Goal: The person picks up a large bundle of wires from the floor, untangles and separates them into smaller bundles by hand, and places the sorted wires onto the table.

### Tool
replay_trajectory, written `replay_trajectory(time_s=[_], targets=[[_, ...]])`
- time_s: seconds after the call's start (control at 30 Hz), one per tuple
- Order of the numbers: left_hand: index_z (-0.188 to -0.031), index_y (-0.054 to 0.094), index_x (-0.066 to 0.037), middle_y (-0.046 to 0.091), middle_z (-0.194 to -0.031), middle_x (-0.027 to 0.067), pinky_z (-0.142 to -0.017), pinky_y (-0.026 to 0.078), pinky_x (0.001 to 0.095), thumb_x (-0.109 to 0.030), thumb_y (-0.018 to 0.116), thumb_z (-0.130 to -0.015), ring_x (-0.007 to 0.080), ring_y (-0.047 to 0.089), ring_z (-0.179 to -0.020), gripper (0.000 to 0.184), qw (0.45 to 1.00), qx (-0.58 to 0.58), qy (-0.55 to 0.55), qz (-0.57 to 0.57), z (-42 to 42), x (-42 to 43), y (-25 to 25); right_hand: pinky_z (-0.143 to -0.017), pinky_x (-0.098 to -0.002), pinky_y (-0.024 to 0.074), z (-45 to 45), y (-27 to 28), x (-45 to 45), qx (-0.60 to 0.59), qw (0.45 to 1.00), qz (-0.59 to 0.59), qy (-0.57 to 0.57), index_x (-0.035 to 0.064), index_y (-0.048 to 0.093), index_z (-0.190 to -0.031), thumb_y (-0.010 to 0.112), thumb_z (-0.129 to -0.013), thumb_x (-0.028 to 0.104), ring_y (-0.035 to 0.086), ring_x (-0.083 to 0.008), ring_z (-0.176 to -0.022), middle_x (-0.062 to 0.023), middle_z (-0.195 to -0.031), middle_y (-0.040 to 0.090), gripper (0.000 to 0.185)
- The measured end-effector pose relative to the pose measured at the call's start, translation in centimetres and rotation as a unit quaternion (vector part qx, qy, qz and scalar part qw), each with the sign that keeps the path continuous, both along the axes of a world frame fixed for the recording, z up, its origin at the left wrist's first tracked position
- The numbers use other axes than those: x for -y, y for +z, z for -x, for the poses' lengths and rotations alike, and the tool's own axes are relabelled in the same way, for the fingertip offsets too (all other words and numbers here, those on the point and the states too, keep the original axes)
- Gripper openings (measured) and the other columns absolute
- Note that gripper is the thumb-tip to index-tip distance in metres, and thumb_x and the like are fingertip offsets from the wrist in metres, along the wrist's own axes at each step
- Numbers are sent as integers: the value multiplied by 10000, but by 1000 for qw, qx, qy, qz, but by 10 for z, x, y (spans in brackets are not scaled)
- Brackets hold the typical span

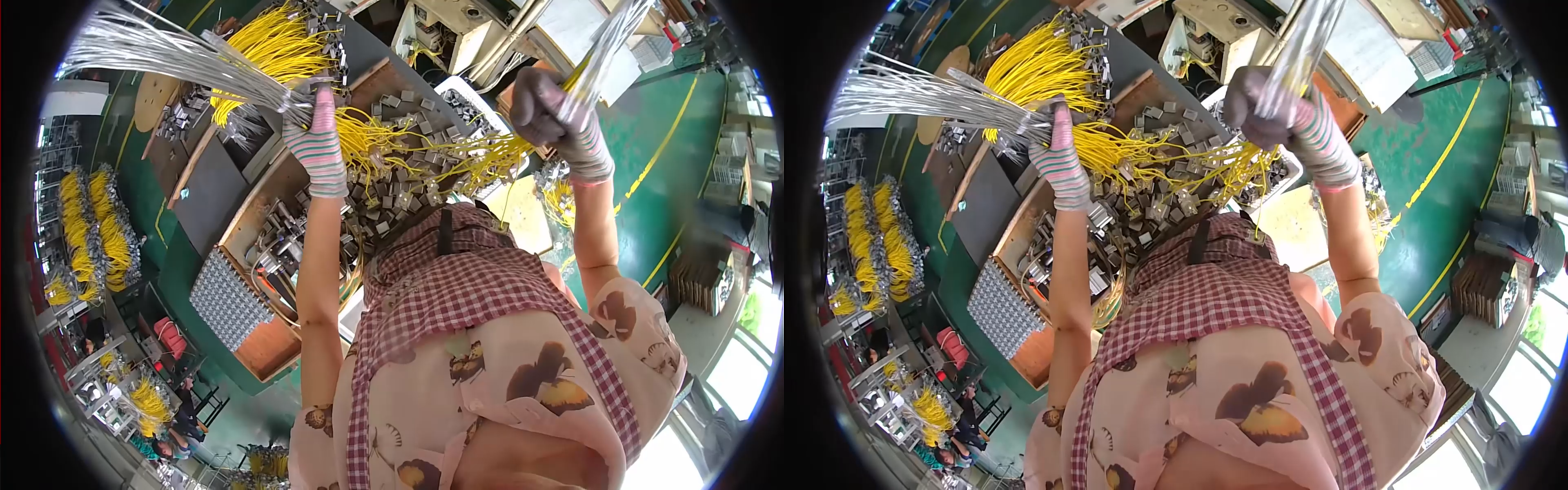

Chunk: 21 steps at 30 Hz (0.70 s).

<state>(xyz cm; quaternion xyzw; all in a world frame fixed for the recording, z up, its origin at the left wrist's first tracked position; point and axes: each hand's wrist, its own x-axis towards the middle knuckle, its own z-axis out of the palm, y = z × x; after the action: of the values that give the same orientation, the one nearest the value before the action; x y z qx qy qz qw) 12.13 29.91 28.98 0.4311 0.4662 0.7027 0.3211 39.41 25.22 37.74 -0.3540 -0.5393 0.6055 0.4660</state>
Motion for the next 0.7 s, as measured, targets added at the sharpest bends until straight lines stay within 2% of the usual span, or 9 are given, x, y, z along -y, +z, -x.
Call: replay_trajectory(time_s=[0.2, 0.3, 0.33, 0.4, 0.47, 0.53, 0.57, 0.6, 0.7], targets=[[-1142, 591, -28, 627, -1032, 64, -866, 425, 322, -25, 511, -897, 169, 590, -891, 258, 989, -148, 6, 26, 16, 4, -16, -361, -198, 215, -26, -2, -13, -44, 998, 1, -42, 45, 490, -717, 553, -880, 407, 236, -48, -365, 81, -441, 219, 402], [-1196, 515, 1, 573, -1121, 56, -863, 432, 288, -52, 565, -860, 129, 556, -976, 344, 996, 19, -84, 6, 14, 14, -14, -359, -202, 211, -34, 6, -32, -5, 997, -6, -74, 65, 510, -730, 558, -878, 410, 243, -43, -364, 82, -443, 248, 379], [-1219, 481, -15, 549, -1131, 54, -833, 447, 249, -96, 646, -820, 106, 543, -983, 440, 975, 162, -145, -33, 16, 17, -13, -359, -204, 208, -35, 3, -44, 37, 993, 10, -112, 75, 526, -737, 558, -878, 411, 248, -38, -366, 80, -444, 267, 366], [-1373, 309, -10, 397, -1359, 103, -1078, 234, 361, -480, 522, -872, 216, 361, -1258, 719, 952, 27, -279, -124, 29, 29, -8, -356, -213, 186, -32, -4, -69, 126, 977, 10, -174, 95, 566, -743, 569, -864, 432, 256, -26, -370, 78, -451, 301, 358], [-1383, 299, -22, 330, -1403, 125, -1090, 192, 387, -587, 520, -815, 247, 306, -1286, 831, 932, 117, -332, -82, 48, 25, -14, -378, -255, 308, -39, -47, -122, 199, 947, -119, -223, 67, 607, -814, 592, -835, 452, 367, -108, -379, 16, -460, 428, 386], [-1387, 289, -27, 308, -1413, 148, -1089, 185, 417, -476, 617, -791, 276, 281, -1301, 814, 939, 186, -276, -86, 61, 19, -13, -614, -365, 486, -26, -59, -158, 512, 800, -144, -278, 73, 636, -891, 583, -834, 341, 618, -276, -636, -105, -678, 641, 279], [-1393, 278, -36, 303, -1417, 153, -1089, 188, 419, -413, 639, -785, 279, 267, -1312, 802, 984, -81, -131, -86, 70, 13, -6, -651, -389, 491, -10, -63, -165, 569, 740, -195, -300, 87, 628, -920, 589, -822, 339, 628, -300, -691, -128, -719, 646, 273], [-1400, 267, -45, 298, -1422, 157, -1090, 191, 420, -350, 662, -778, 282, 253, -1324, 797, 938, -338, 31, -68, 76, 6, -1, -689, -413, 495, 8, -69, -172, 619, 674, -245, -319, 101, 621, -948, 595, -810, 336, 638, -325, -746, -150, -760, 650, 274], [-1344, 362, -66, 437, -1289, 185, -1058, 212, 491, -195, 630, -744, 324, 345, -1263, 670, 691, -690, 196, -90, 71, -17, 66, -652, -429, 496, 61, -54, -180, 670, 670, -229, -222, 115, 580, -975, 617, -783, 274, 636, -329, -736, -153, -788, 651, 252]])
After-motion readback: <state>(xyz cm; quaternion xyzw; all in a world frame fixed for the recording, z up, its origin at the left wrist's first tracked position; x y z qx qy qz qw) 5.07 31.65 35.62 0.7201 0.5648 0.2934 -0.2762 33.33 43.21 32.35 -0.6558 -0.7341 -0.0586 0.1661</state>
